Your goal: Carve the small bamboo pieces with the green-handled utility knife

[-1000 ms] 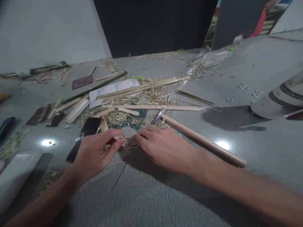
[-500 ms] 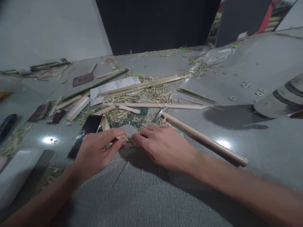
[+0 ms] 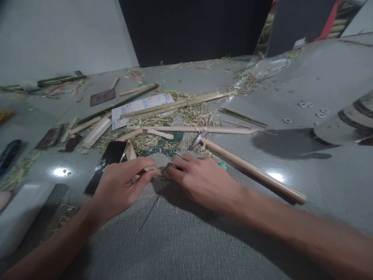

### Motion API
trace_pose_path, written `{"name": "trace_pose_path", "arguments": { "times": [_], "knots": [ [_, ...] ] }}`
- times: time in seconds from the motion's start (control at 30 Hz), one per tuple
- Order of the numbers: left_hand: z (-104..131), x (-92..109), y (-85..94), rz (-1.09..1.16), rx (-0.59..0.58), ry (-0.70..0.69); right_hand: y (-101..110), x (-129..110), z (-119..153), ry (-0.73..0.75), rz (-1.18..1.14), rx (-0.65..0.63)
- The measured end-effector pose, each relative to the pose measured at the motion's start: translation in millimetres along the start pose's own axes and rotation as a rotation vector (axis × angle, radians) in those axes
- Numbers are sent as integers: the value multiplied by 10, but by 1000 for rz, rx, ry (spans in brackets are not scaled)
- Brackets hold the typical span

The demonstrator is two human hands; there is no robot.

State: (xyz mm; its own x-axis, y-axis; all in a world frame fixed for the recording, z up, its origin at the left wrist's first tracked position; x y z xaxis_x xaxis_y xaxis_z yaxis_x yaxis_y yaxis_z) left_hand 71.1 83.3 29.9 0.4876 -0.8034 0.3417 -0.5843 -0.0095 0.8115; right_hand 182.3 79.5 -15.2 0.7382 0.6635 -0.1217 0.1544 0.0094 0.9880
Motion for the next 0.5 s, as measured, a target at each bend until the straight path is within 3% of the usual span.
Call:
{"name": "trace_pose_path", "arguments": {
  "times": [0.2, 0.33, 0.4, 0.5],
  "knots": [
    [10, -86, 29, 34, 7, 39, 34, -138, 164, -233, -158, -57],
    [25, -161, 19, 70, -1, 82, -73, -329, 267, -189, -303, -162],
    [29, -173, 20, 73, 0, 93, -139, -253, 281, -175, -235, -174],
    [32, -178, 19, 70, -3, 106, -124, -51, 294, -108, -38, -93]
  ]
}}
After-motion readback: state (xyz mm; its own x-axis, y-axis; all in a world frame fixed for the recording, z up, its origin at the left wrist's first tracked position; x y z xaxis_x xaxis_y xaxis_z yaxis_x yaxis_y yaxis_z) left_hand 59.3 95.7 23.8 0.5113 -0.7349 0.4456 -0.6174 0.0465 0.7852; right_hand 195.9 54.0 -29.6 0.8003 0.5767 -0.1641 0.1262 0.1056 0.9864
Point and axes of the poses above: each hand's wrist, its own z-axis away from the middle knuckle, its own y-axis out of the back of the hand, x = y × z, the point moved 10 cm from there along -z, towards the middle knuckle, and after that the axes turned 11 degrees about -y, right-handed, at the moved point
